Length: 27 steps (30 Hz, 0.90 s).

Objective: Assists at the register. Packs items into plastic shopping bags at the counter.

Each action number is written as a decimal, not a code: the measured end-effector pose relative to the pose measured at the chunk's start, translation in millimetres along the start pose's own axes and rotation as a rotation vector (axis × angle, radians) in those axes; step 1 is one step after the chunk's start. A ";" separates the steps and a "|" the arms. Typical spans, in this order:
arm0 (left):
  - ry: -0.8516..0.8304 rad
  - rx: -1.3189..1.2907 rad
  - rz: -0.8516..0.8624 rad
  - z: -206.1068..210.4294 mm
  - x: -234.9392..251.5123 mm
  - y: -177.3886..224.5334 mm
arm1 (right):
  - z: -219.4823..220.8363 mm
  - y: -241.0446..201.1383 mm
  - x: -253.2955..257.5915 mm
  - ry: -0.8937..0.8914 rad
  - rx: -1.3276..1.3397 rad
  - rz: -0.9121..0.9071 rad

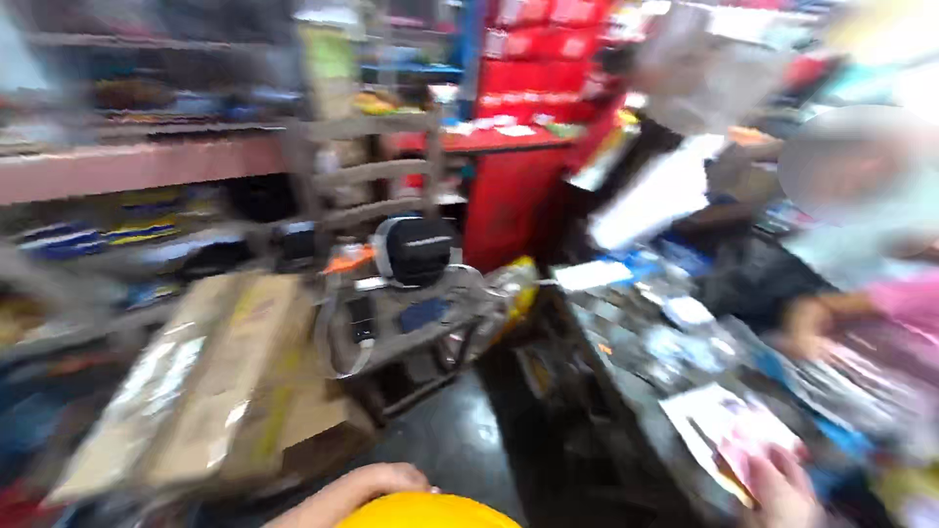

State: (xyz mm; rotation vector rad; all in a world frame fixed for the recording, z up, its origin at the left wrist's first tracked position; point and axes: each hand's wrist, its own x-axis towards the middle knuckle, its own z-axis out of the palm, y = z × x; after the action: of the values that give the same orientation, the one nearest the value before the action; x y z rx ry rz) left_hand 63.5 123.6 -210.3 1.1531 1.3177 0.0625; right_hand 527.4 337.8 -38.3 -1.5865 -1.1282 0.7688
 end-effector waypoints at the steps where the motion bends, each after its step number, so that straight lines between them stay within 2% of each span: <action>1: -0.039 -0.046 0.044 -6.5 1.6 26.3 | -2.3 14.8 39.0 0.047 0.035 0.027; 4: -0.124 -0.080 0.102 -26.8 20.8 83.2 | -2.4 36.0 124.3 0.111 0.126 0.177; 6: -0.107 -0.029 0.122 -33.4 48.1 111.0 | -1.3 52.7 170.4 0.140 0.140 0.222; 8: -0.097 0.131 0.145 -42.4 84.0 136.1 | 1.3 63.8 202.7 0.161 0.139 0.265; 12: -0.090 0.497 0.055 -59.8 163.2 196.0 | 11.6 77.9 246.1 0.177 0.139 0.360; 16: -0.026 0.795 -0.085 -90.3 272.6 219.6 | 19.2 85.9 291.1 0.182 0.044 0.406; 19: -0.192 0.897 -0.044 -119.3 330.0 260.8 | 24.8 88.8 326.3 0.166 -0.113 0.419; 22: -0.569 0.837 0.009 -163.6 360.6 301.0 | 31.7 92.6 350.0 0.180 -0.144 0.472; 23: -0.633 0.765 0.019 -179.6 370.0 307.2 | 34.0 96.8 356.1 0.199 -0.136 0.486; 27: -0.621 0.551 -0.056 -221.8 399.4 320.2 | 39.1 110.6 387.6 0.242 -0.150 0.532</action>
State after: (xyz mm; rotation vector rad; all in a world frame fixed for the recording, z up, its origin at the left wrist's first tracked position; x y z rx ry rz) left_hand 201.3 663.5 -237.6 1.4372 0.8184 -0.6870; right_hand 665.7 705.6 -136.1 -2.0822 -0.5999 0.8138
